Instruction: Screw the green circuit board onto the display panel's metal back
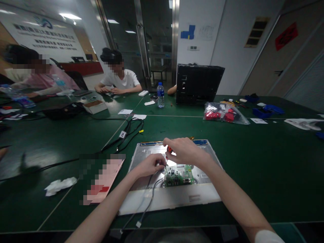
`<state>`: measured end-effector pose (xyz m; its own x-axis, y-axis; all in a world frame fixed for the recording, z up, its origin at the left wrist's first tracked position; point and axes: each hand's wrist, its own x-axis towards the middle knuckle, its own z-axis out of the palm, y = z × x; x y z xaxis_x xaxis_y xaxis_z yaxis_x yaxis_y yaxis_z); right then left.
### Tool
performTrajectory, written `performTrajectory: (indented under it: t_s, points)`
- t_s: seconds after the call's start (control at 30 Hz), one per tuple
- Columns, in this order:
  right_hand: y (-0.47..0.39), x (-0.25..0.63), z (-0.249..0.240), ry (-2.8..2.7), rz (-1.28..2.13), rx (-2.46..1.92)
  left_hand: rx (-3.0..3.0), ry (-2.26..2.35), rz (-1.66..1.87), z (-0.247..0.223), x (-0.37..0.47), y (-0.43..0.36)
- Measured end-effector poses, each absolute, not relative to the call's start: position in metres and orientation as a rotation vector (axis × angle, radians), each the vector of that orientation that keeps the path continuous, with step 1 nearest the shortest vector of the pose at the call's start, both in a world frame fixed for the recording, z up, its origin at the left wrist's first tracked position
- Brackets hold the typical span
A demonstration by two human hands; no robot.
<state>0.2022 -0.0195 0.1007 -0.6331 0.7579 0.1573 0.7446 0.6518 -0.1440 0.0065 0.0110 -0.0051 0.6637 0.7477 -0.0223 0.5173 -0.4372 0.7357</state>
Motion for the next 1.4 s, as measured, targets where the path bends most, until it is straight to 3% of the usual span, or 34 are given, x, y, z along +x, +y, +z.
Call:
performTrajectory:
  t_s: [1.4]
  points:
    - [-0.0208, 0.2008, 0.1024, -2.668, 0.046, -1.225, 2.153, 0.977, 0.402, -0.0048, 0.0065, 0.0113]
